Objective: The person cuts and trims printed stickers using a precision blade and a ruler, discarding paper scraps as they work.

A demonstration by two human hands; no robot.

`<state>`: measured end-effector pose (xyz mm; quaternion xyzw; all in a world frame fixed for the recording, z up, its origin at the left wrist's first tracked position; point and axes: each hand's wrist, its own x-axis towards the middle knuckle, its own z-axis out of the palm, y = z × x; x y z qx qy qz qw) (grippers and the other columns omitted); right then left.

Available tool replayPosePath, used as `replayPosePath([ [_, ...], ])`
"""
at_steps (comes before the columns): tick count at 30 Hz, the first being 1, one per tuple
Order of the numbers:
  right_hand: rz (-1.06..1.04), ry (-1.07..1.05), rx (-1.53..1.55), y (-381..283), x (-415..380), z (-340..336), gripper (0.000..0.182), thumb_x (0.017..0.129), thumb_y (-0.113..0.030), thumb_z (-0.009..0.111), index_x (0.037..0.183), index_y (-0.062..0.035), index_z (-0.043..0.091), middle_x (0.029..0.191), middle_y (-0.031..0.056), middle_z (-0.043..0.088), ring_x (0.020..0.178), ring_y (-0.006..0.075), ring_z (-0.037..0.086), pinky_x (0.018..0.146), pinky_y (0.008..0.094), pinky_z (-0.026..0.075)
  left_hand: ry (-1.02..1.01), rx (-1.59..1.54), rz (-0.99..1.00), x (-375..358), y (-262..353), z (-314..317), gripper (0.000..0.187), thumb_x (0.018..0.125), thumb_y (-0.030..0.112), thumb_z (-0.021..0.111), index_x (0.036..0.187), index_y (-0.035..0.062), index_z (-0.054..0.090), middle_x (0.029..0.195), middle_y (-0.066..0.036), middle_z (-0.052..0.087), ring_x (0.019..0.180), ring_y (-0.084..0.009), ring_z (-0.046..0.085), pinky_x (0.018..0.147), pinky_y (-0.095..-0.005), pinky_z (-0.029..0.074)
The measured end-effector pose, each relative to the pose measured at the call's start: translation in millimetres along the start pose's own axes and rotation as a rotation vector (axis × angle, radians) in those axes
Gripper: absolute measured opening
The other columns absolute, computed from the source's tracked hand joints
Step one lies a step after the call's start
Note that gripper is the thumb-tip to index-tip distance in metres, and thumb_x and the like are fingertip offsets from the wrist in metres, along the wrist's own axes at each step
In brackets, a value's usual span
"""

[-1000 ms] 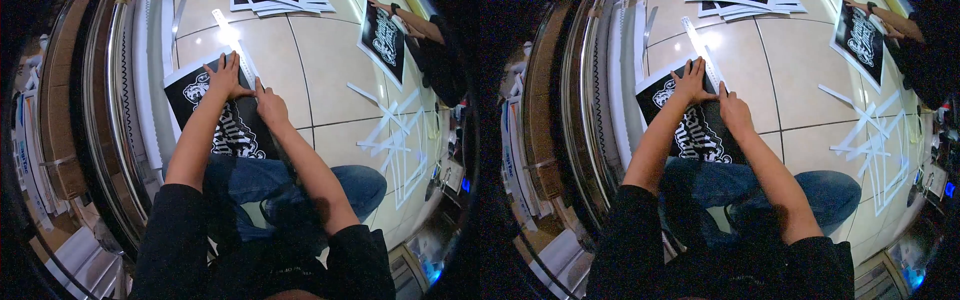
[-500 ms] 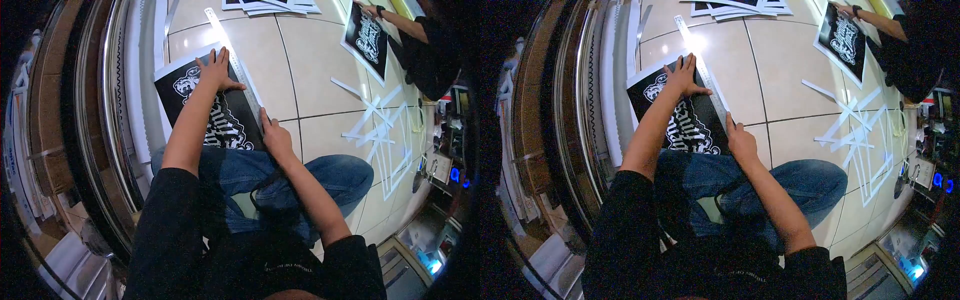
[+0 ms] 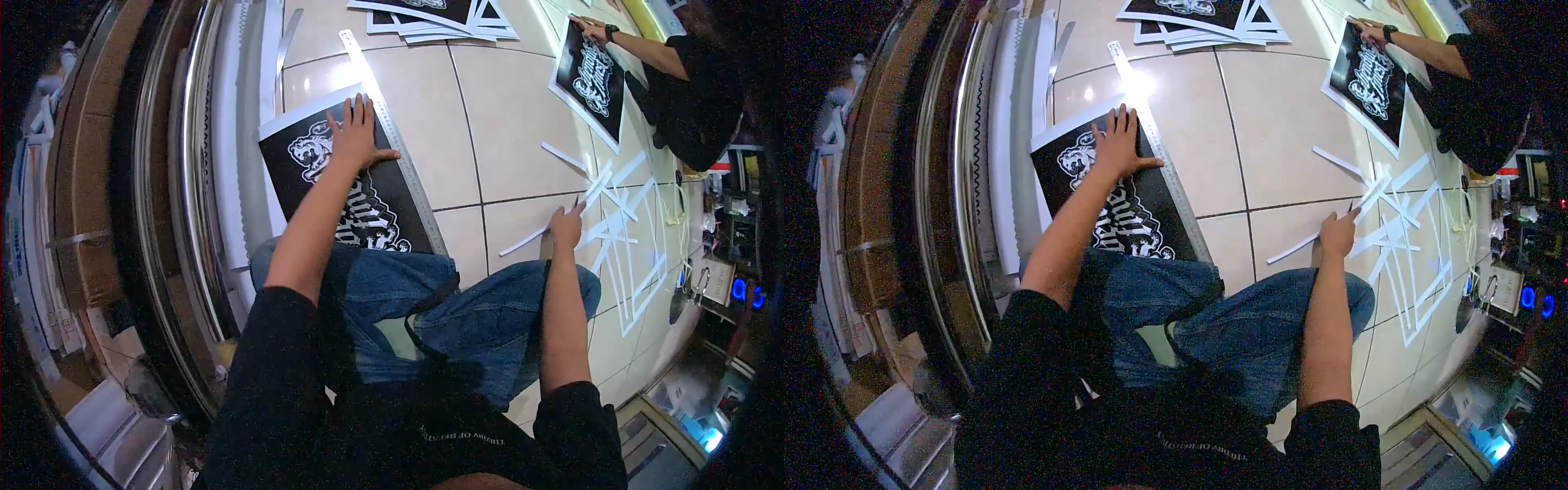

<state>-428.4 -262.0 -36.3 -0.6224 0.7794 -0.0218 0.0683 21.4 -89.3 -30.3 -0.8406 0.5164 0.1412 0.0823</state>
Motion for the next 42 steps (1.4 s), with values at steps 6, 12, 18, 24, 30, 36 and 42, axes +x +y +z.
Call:
replayPosePath([
  [6, -0.479, -0.421, 0.173, -98, -99, -22, 0.070, 0.084, -0.049, 0.071, 0.133, -0.0026, 0.052, 0.125, 0.0253, 0.061, 0.112, 0.0413, 0.062, 0.095, 0.0474, 0.050, 0.091, -0.510, -0.612, -77, 47, 6, 0.116, 0.084, 0.080, 0.047, 0.158, -0.0006, 0.007, 0.162, -0.030, -0.007, 0.152, -0.0430, -0.008, 0.107, -0.0793, 0.003],
  [12, -0.693, -0.463, 0.257, -108, -200, -1, 0.072, 0.070, -0.035, 0.087, 0.126, -0.0052, 0.052, 0.123, 0.0207, 0.056, 0.104, 0.0424, 0.063, 0.085, 0.0510, 0.053, -0.163, -0.402, -0.650, -83, 52, 28, 0.133, 0.073, 0.092, 0.045, 0.158, 0.0006, -0.002, 0.162, -0.030, -0.010, 0.151, -0.0442, -0.013, 0.106, -0.0800, 0.001],
  [18, -0.538, -0.389, 0.412, -60, -171, 0, 0.049, 0.077, -0.016, 0.079, 0.118, -0.0046, 0.055, 0.112, 0.0211, 0.060, 0.103, 0.0419, 0.064, 0.084, 0.0501, 0.053, -0.066, -0.308, -0.579, -103, 67, 25, 0.136, 0.072, 0.092, 0.046, 0.157, -0.0016, -0.005, 0.161, -0.032, -0.009, 0.150, -0.0472, -0.011, 0.107, -0.0791, 0.003],
  [24, -0.462, -0.402, 0.321, -49, -157, 16, 0.031, 0.081, -0.007, 0.069, 0.110, -0.0040, 0.059, 0.107, 0.0218, 0.064, 0.100, 0.0413, 0.065, 0.085, 0.0496, 0.054, -0.080, -0.235, -0.388, -69, 68, 9, 0.140, 0.068, 0.090, 0.055, 0.157, -0.0001, -0.005, 0.163, -0.028, -0.006, 0.151, -0.0443, -0.008, 0.109, -0.0773, 0.001],
  [30, -0.449, -0.430, 0.390, -55, -162, -25, 0.022, 0.088, -0.013, 0.062, 0.109, -0.0061, 0.060, 0.095, 0.0213, 0.069, 0.092, 0.0421, 0.067, 0.080, 0.0523, 0.053, -0.146, 0.081, 0.038, -43, 36, -7, 0.151, 0.056, 0.092, 0.063, 0.158, 0.0012, -0.002, 0.167, -0.017, -0.001, 0.153, -0.0364, 0.000, 0.115, -0.0715, 0.008],
  [36, -0.518, -0.382, 0.416, -71, -171, -35, 0.025, 0.090, -0.017, 0.061, 0.113, -0.0064, 0.060, 0.095, 0.0223, 0.069, 0.091, 0.0429, 0.067, 0.078, 0.0537, 0.053, -0.130, 0.141, 0.406, -35, 4, -15, 0.155, 0.041, 0.068, 0.088, 0.160, 0.0147, 0.006, 0.168, -0.006, 0.006, 0.153, -0.0379, 0.005, 0.113, -0.0730, 0.018],
  [42, -0.600, -0.492, 0.493, -85, -192, -2, 0.032, 0.091, -0.020, 0.060, 0.119, -0.0043, 0.059, 0.097, 0.0257, 0.069, 0.093, 0.0450, 0.066, 0.082, 0.0536, 0.052, -0.321, 0.161, 0.391, -73, -33, -12, 0.152, 0.043, 0.051, 0.095, 0.160, 0.0245, 0.004, 0.168, -0.001, 0.000, 0.153, -0.0378, 0.003, 0.116, -0.0729, 0.013],
])
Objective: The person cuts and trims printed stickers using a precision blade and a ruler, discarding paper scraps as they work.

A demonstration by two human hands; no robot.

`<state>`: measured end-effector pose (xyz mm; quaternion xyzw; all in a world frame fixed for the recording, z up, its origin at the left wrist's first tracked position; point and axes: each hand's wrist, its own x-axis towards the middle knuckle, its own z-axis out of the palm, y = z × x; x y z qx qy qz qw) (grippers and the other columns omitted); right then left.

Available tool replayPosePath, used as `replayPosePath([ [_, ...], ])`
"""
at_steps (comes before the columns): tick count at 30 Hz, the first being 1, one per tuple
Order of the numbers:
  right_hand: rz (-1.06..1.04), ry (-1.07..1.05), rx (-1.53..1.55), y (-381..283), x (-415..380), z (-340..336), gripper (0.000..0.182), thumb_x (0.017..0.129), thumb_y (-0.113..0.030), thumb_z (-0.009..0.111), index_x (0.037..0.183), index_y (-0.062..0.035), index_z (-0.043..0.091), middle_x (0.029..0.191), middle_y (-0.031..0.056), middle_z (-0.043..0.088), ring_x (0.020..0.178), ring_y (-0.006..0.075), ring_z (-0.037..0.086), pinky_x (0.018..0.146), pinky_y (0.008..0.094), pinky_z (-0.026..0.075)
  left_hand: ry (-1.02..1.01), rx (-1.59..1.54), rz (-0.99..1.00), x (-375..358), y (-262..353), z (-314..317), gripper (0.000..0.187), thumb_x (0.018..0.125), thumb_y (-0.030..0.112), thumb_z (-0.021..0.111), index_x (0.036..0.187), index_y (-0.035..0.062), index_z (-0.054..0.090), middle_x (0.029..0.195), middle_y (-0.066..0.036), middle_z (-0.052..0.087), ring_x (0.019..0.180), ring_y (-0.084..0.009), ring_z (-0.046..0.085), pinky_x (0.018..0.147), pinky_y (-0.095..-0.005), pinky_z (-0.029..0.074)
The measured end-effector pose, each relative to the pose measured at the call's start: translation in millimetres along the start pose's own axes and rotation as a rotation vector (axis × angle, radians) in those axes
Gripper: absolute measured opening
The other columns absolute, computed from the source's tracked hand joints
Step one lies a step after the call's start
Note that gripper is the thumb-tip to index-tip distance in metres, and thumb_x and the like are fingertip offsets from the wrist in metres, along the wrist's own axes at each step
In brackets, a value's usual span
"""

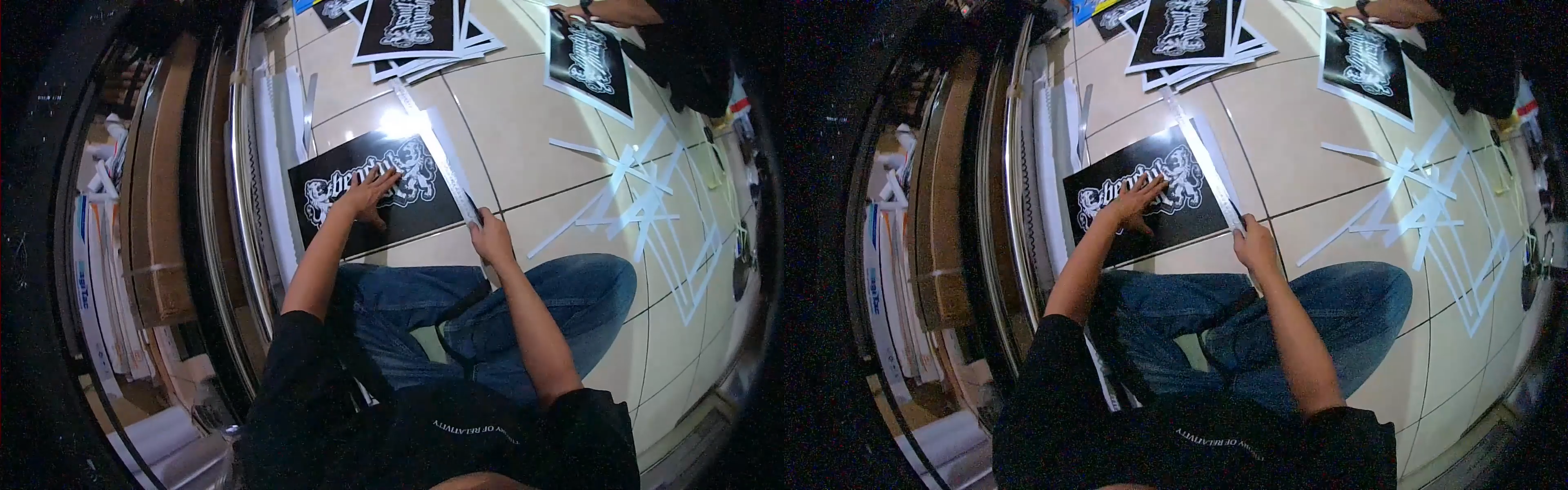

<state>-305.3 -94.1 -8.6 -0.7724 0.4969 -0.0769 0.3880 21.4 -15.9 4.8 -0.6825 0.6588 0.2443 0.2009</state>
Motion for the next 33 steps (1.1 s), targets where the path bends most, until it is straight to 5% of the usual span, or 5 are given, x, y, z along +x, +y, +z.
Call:
replayPosePath([
  [6, -0.050, -0.059, 0.074, -13, -11, 14, 0.046, 0.090, -0.022, 0.063, 0.132, -0.0064, 0.053, 0.102, 0.0275, 0.068, 0.096, 0.0463, 0.065, 0.085, 0.0541, 0.051, 0.119, -0.065, -0.171, -27, 22, 35, 0.134, 0.058, 0.085, 0.070, 0.160, 0.0265, 0.006, 0.168, 0.000, 0.001, 0.152, -0.0388, 0.005, 0.107, -0.0800, 0.019],
  [14, -0.203, -0.093, -0.138, 7, -12, 24, 0.067, 0.087, -0.016, 0.064, 0.150, -0.0188, 0.040, 0.102, 0.0227, 0.065, 0.094, 0.0421, 0.064, 0.080, 0.0522, 0.052, 0.105, -0.171, -0.260, -34, 58, 33, 0.123, 0.068, 0.087, 0.058, 0.160, 0.0195, 0.013, 0.168, -0.006, 0.005, 0.153, -0.0377, 0.005, 0.108, -0.0796, 0.013],
  [17, -0.157, -0.153, -0.160, 3, -6, 19, 0.070, 0.086, -0.016, 0.064, 0.151, -0.0203, 0.038, 0.105, 0.0223, 0.066, 0.097, 0.0412, 0.064, 0.084, 0.0508, 0.052, 0.527, -0.337, -0.845, -39, 24, 46, 0.102, 0.086, 0.075, 0.051, 0.159, 0.0110, 0.019, 0.164, -0.017, 0.018, 0.150, -0.0386, 0.016, 0.111, -0.0725, 0.020],
  [20, -0.152, -0.161, -0.153, 0, -9, 16, 0.070, 0.086, -0.018, 0.064, 0.151, -0.0212, 0.039, 0.107, 0.0235, 0.067, 0.099, 0.0411, 0.065, 0.087, 0.0494, 0.051, 0.602, -0.820, -1.329, -63, -19, 70, 0.121, 0.071, 0.072, 0.072, 0.158, 0.0063, 0.018, 0.158, -0.024, 0.029, 0.146, -0.0392, 0.030, 0.114, -0.0646, 0.024],
  [33, -0.180, -0.127, -0.135, 11, -2, 20, 0.072, 0.086, -0.021, 0.068, 0.152, -0.0236, 0.038, 0.103, 0.0226, 0.065, 0.097, 0.0410, 0.064, 0.083, 0.0504, 0.052, 0.462, -0.912, -1.444, -81, -13, 69, 0.127, 0.055, 0.061, 0.090, 0.146, -0.0026, 0.030, 0.148, -0.026, 0.043, 0.137, -0.0388, 0.044, 0.111, -0.0503, 0.040],
])
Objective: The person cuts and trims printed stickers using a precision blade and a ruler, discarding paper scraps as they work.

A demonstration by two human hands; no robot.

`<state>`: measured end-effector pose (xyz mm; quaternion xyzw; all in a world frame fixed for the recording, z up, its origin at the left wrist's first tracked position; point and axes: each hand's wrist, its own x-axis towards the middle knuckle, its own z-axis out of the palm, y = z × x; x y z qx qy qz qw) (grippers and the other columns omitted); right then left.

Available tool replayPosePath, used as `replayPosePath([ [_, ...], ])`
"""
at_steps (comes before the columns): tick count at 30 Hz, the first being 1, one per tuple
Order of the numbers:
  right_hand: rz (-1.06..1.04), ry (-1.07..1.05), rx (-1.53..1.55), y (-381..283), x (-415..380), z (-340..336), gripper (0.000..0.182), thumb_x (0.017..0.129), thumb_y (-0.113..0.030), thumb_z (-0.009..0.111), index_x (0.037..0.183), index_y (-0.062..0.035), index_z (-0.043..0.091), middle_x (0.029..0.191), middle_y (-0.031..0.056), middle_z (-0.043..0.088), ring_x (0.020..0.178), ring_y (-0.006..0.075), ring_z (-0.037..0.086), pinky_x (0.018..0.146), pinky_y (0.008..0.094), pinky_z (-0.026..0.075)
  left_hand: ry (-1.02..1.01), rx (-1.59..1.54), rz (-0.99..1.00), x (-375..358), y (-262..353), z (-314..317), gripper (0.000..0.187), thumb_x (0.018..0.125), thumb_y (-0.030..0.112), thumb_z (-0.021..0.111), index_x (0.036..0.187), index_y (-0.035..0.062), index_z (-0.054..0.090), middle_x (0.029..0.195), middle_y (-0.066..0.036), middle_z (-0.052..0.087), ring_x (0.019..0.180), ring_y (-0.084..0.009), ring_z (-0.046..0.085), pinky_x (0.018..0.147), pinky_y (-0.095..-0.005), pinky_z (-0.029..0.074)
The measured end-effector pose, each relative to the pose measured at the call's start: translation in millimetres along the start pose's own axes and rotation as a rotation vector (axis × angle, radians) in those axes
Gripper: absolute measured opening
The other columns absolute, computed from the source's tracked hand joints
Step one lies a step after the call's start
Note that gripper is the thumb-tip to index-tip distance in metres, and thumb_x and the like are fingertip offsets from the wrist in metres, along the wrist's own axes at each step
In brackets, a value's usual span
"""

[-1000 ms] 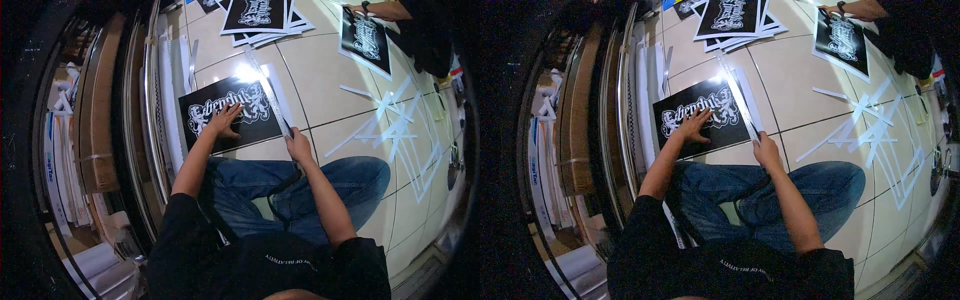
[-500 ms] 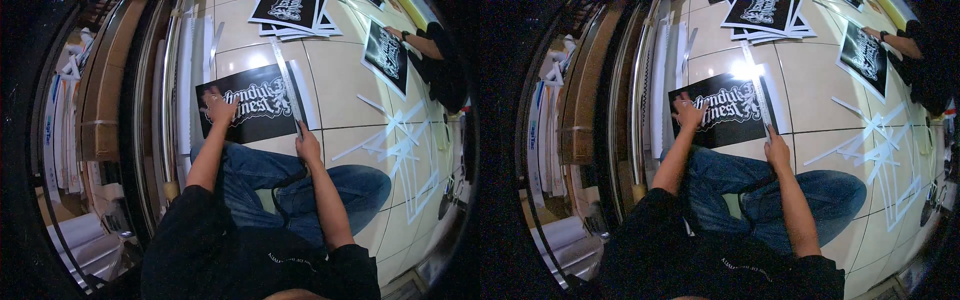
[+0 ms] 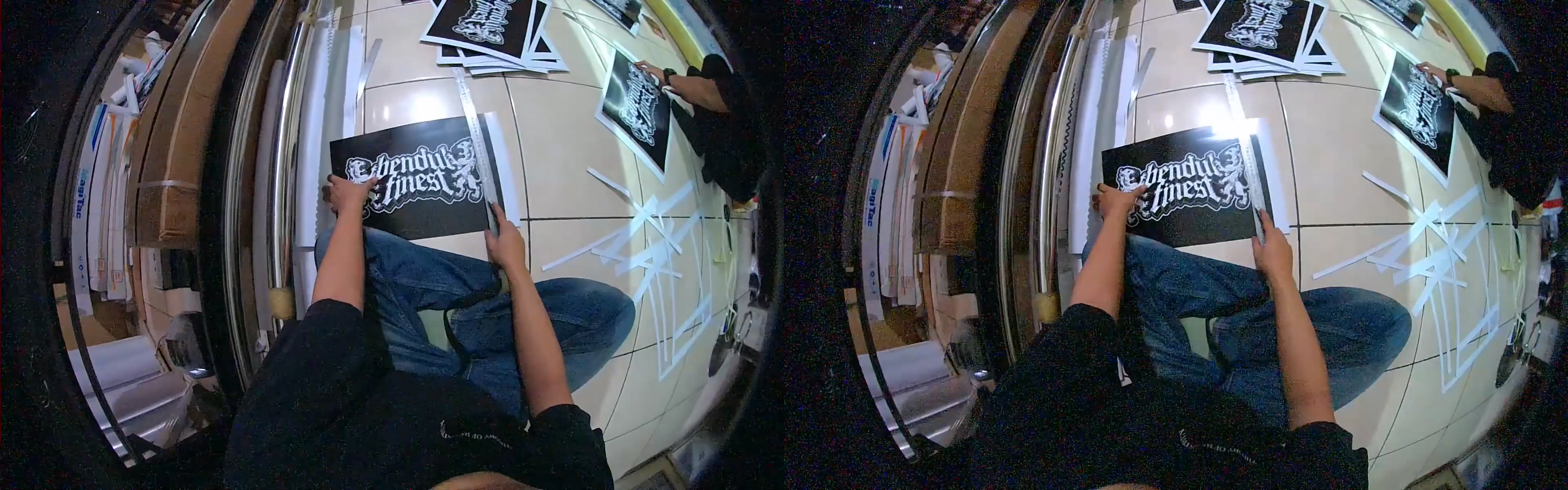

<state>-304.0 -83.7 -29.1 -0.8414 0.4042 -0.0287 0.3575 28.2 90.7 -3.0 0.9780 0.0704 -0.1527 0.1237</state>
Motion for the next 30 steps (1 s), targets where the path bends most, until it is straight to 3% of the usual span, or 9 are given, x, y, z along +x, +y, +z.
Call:
replayPosePath([
  [5, -0.038, 0.006, 0.013, 2, 0, 2, 0.073, 0.087, -0.020, 0.067, 0.153, -0.0247, 0.035, 0.102, 0.0220, 0.065, 0.096, 0.0407, 0.064, 0.082, 0.0509, 0.052, -0.025, 0.049, -0.002, 22, -10, 0, 0.132, 0.052, 0.063, 0.091, 0.145, -0.0053, 0.028, 0.143, -0.025, 0.051, 0.132, -0.0374, 0.050, 0.109, -0.0499, 0.041],
  [11, 0.074, -0.076, 0.011, -23, -2, -8, 0.072, 0.086, -0.021, 0.068, 0.151, -0.0256, 0.039, 0.108, 0.0246, 0.067, 0.101, 0.0425, 0.064, 0.088, 0.0498, 0.051, -0.106, -0.016, 0.020, 54, -28, 0, 0.096, 0.051, 0.056, 0.093, 0.116, -0.0072, 0.063, 0.132, -0.028, 0.059, 0.121, -0.0406, 0.059, 0.100, -0.0478, 0.049],
  [16, 0.038, -0.045, 0.018, 0, 1, -5, 0.072, 0.086, -0.020, 0.067, 0.152, -0.0239, 0.039, 0.109, 0.0238, 0.067, 0.101, 0.0420, 0.064, 0.087, 0.0495, 0.051, 0.220, -0.176, 0.233, 27, -9, -30, 0.053, 0.077, 0.022, 0.077, 0.118, -0.0071, 0.059, 0.121, -0.031, 0.062, 0.114, -0.0458, 0.061, 0.098, -0.0487, 0.049],
  [18, 0.010, -0.045, 0.007, -5, -2, -5, 0.072, 0.086, -0.019, 0.066, 0.152, -0.0217, 0.039, 0.108, 0.0233, 0.067, 0.101, 0.0415, 0.064, 0.087, 0.0491, 0.052, 0.135, -0.122, 0.190, 94, -38, -21, 0.058, 0.083, 0.028, 0.069, 0.127, -0.0081, 0.054, 0.118, -0.032, 0.063, 0.111, -0.0459, 0.062, 0.098, -0.0490, 0.048],
  [22, -0.018, -0.058, -0.059, -20, 1, -6, 0.071, 0.086, -0.020, 0.065, 0.152, -0.0205, 0.038, 0.105, 0.0230, 0.066, 0.095, 0.0407, 0.065, 0.083, 0.0489, 0.052, 0.134, -0.263, 0.435, 36, -19, -46, 0.074, 0.084, 0.038, 0.068, 0.140, -0.0063, 0.047, 0.134, -0.031, 0.055, 0.125, -0.0445, 0.054, 0.105, -0.0483, 0.043],
  [24, -0.018, -0.030, -0.043, -30, -1, -10, 0.070, 0.087, -0.019, 0.064, 0.152, -0.0189, 0.038, 0.102, 0.0225, 0.064, 0.093, 0.0404, 0.065, 0.082, 0.0495, 0.052, 0.399, 0.312, 0.809, 2, 8, -30, 0.081, 0.084, 0.047, 0.069, 0.146, 0.0002, 0.044, 0.153, -0.027, 0.038, 0.142, -0.0416, 0.036, 0.113, -0.0489, 0.034],
  [25, -0.026, -0.004, -0.029, -33, -2, -10, 0.068, 0.088, -0.019, 0.063, 0.152, -0.0173, 0.038, 0.098, 0.0220, 0.063, 0.090, 0.0400, 0.064, 0.080, 0.0501, 0.053, 0.132, 0.313, 0.816, -23, 27, -28, 0.087, 0.083, 0.053, 0.069, 0.150, 0.0066, 0.040, 0.161, -0.021, 0.024, 0.150, -0.0391, 0.018, 0.119, -0.0497, 0.025],
  [28, -0.067, 0.077, 0.003, -32, -6, 1, 0.070, 0.088, -0.017, 0.063, 0.152, -0.0119, 0.036, 0.100, 0.0227, 0.062, 0.089, 0.0412, 0.064, 0.079, 0.0508, 0.053, -0.047, 0.522, 1.234, -42, 60, 20, 0.091, 0.082, 0.076, 0.056, 0.157, 0.0343, 0.025, 0.167, -0.010, 0.010, 0.153, -0.0389, 0.006, 0.109, -0.0777, 0.014],
  [30, -0.106, 0.104, 0.015, -32, -8, 13, 0.071, 0.087, -0.017, 0.064, 0.152, -0.0098, 0.036, 0.100, 0.0229, 0.062, 0.088, 0.0419, 0.064, 0.078, 0.0512, 0.053, -0.105, 0.523, 1.207, -42, 70, 44, 0.091, 0.082, 0.079, 0.051, 0.157, 0.0344, 0.025, 0.167, -0.009, 0.008, 0.153, -0.0380, 0.004, 0.109, -0.0783, 0.011],
])
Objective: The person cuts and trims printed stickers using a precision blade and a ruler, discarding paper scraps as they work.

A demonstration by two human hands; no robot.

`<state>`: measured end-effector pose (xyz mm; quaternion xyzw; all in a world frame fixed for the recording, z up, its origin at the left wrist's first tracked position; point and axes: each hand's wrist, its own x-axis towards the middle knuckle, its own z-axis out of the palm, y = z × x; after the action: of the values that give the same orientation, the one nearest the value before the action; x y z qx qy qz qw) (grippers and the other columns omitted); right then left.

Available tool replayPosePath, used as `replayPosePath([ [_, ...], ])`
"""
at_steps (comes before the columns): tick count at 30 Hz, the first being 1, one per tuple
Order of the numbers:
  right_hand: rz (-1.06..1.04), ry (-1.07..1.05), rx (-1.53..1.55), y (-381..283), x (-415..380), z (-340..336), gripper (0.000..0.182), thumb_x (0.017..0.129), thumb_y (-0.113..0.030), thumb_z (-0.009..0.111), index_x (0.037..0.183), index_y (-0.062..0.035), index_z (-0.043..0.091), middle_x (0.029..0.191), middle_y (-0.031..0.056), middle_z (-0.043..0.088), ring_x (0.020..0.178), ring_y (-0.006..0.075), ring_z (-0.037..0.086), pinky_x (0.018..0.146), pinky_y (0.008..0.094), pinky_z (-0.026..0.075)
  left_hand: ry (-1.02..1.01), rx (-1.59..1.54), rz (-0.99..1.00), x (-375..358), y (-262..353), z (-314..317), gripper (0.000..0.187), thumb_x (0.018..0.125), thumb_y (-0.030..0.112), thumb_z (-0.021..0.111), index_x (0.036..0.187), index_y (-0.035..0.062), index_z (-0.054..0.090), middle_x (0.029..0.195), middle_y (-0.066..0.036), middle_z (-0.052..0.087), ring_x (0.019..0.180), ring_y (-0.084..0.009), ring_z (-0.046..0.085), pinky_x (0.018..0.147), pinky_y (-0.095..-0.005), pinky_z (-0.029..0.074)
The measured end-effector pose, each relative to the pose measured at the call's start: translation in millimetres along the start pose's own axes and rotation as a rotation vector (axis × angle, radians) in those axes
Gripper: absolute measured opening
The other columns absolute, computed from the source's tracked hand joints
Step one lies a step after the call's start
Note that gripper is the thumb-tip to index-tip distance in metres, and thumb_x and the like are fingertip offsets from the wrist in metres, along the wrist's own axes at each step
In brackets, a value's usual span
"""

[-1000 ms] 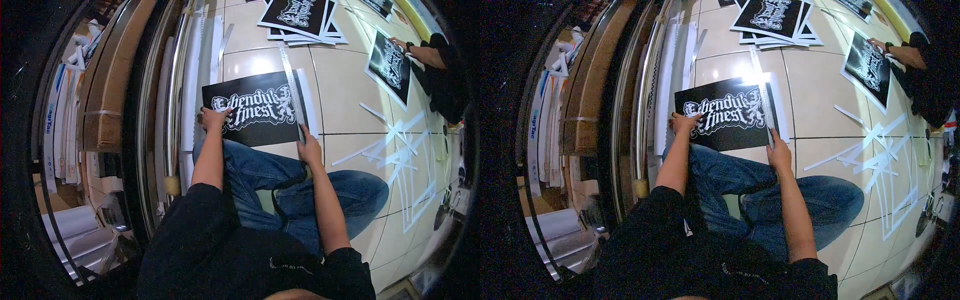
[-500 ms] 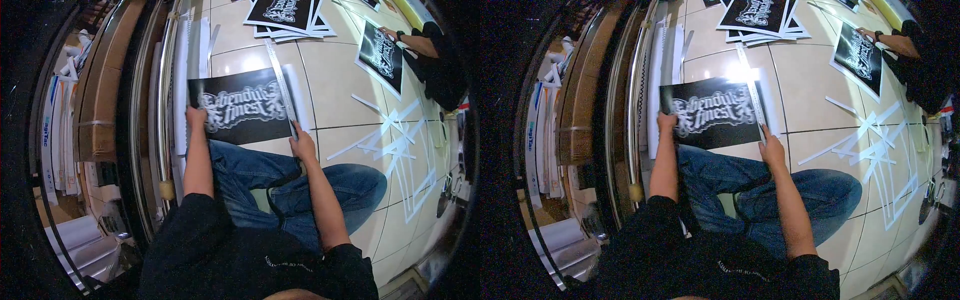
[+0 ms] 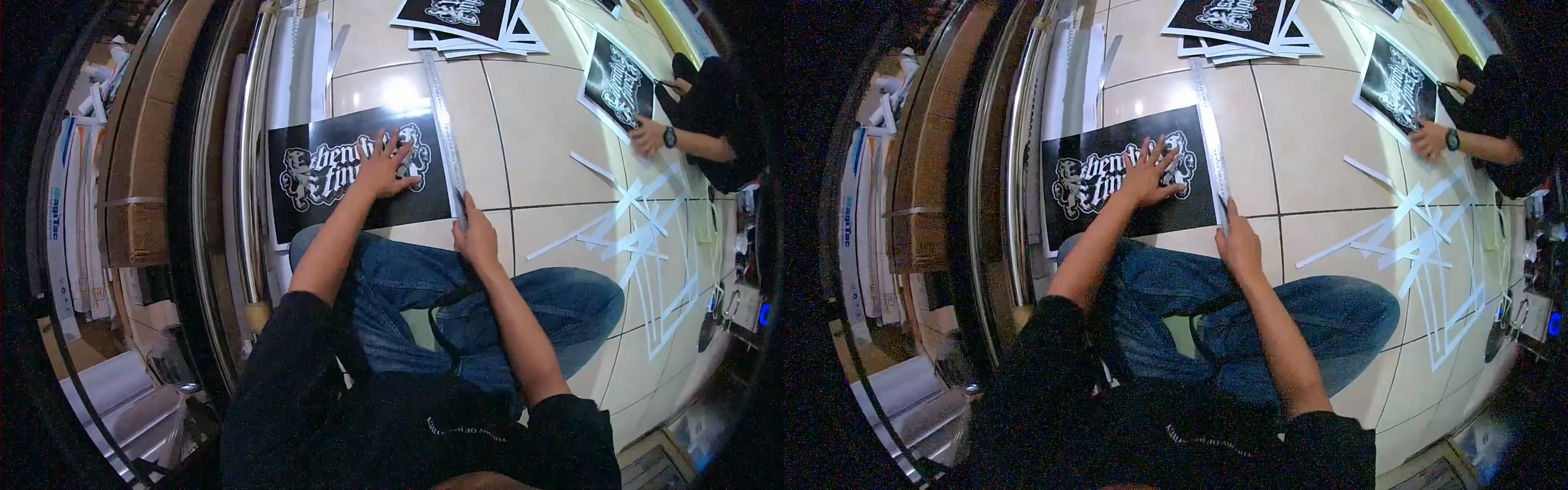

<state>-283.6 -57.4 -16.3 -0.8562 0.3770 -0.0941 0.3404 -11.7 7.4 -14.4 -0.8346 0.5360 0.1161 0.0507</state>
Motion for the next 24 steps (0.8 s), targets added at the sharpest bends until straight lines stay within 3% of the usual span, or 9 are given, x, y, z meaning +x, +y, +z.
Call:
replayPosePath([
  [2, -0.008, 0.011, -0.016, -1, 0, 9, 0.070, 0.087, -0.016, 0.064, 0.151, -0.0081, 0.037, 0.100, 0.0225, 0.061, 0.087, 0.0426, 0.064, 0.076, 0.0514, 0.053, -0.026, -0.099, -0.050, 12, 1, 15, 0.092, 0.082, 0.084, 0.043, 0.158, 0.0359, 0.023, 0.168, -0.008, 0.004, 0.154, -0.0363, 0.003, 0.109, -0.0790, 0.003],
  [6, 0.084, -0.071, -0.063, -24, 2, -2, 0.068, 0.086, -0.016, 0.065, 0.149, -0.0114, 0.041, 0.102, 0.0207, 0.063, 0.088, 0.0405, 0.065, 0.078, 0.0498, 0.053, 0.047, -0.132, -0.108, 18, 0, 24, 0.089, 0.084, 0.081, 0.042, 0.158, 0.0368, 0.021, 0.168, -0.007, 0.007, 0.154, -0.0357, 0.003, 0.109, -0.0781, -0.003],
  [9, 0.068, -0.093, -0.075, -20, -10, -6, 0.069, 0.086, -0.015, 0.065, 0.150, -0.0129, 0.040, 0.099, 0.0194, 0.062, 0.086, 0.0401, 0.065, 0.074, 0.0499, 0.054, 0.052, -0.131, -0.094, 15, -1, 26, 0.086, 0.086, 0.078, 0.043, 0.158, 0.0357, 0.023, 0.168, -0.008, 0.009, 0.154, -0.0359, 0.004, 0.109, -0.0780, -0.004],
  [11, 0.063, -0.121, -0.077, -19, -20, -8, 0.069, 0.087, -0.015, 0.064, 0.150, -0.0130, 0.039, 0.099, 0.0192, 0.061, 0.082, 0.0400, 0.065, 0.071, 0.0503, 0.054, 0.061, -0.094, -0.070, 15, -3, 26, 0.086, 0.088, 0.074, 0.045, 0.158, 0.0287, 0.026, 0.167, -0.012, 0.011, 0.153, -0.0367, 0.006, 0.111, -0.0758, -0.002],
  [14, 0.081, -0.181, -0.105, -24, -12, -11, 0.068, 0.087, -0.016, 0.065, 0.151, -0.0139, 0.040, 0.102, 0.0190, 0.061, 0.084, 0.0399, 0.065, 0.072, 0.0500, 0.055, 0.305, -0.308, -0.036, 26, -2, 29, 0.081, 0.096, 0.065, 0.042, 0.158, 0.0168, 0.023, 0.165, -0.017, 0.011, 0.152, -0.0379, 0.009, 0.115, -0.0695, 0.005],
  [16, 0.120, -0.212, -0.118, -25, -1, -7, 0.069, 0.087, -0.016, 0.067, 0.150, -0.0148, 0.041, 0.105, 0.0189, 0.062, 0.089, 0.0399, 0.065, 0.075, 0.0492, 0.054, 0.346, -0.329, 0.002, 41, 2, 28, 0.080, 0.096, 0.064, 0.043, 0.157, 0.0166, 0.025, 0.165, -0.018, 0.013, 0.152, -0.0389, 0.012, 0.115, -0.0701, 0.007],
  [18, -0.042, -0.040, -0.097, -22, 6, -3, 0.058, 0.088, -0.020, 0.068, 0.142, -0.0093, 0.050, 0.111, 0.0190, 0.062, 0.094, 0.0398, 0.065, 0.077, 0.0484, 0.054, 0.342, -0.330, 0.037, 53, 7, 28, 0.080, 0.095, 0.065, 0.043, 0.157, 0.0180, 0.026, 0.165, -0.016, 0.015, 0.151, -0.0394, 0.015, 0.115, -0.0708, 0.009],
  [22, 0.059, 0.055, 0.054, -6, 24, -9, 0.050, 0.087, -0.027, 0.071, 0.130, -0.0035, 0.057, 0.112, 0.0199, 0.063, 0.099, 0.0384, 0.065, 0.078, 0.0470, 0.054, 0.246, -0.095, 0.144, 79, 3, 29, 0.081, 0.093, 0.069, 0.042, 0.158, 0.0236, 0.024, 0.165, -0.008, 0.020, 0.152, -0.0341, 0.015, 0.116, -0.0702, 0.008],
  [24, 0.222, -0.116, 0.010, -2, 30, -18, 0.038, 0.089, -0.032, 0.070, 0.112, -0.0042, 0.058, 0.091, 0.0175, 0.065, 0.084, 0.0392, 0.067, 0.070, 0.0486, 0.053, 0.238, -0.072, 0.148, 84, -4, 36, 0.082, 0.093, 0.071, 0.040, 0.158, 0.0242, 0.024, 0.165, -0.008, 0.020, 0.152, -0.0329, 0.015, 0.116, -0.0699, 0.007],
])
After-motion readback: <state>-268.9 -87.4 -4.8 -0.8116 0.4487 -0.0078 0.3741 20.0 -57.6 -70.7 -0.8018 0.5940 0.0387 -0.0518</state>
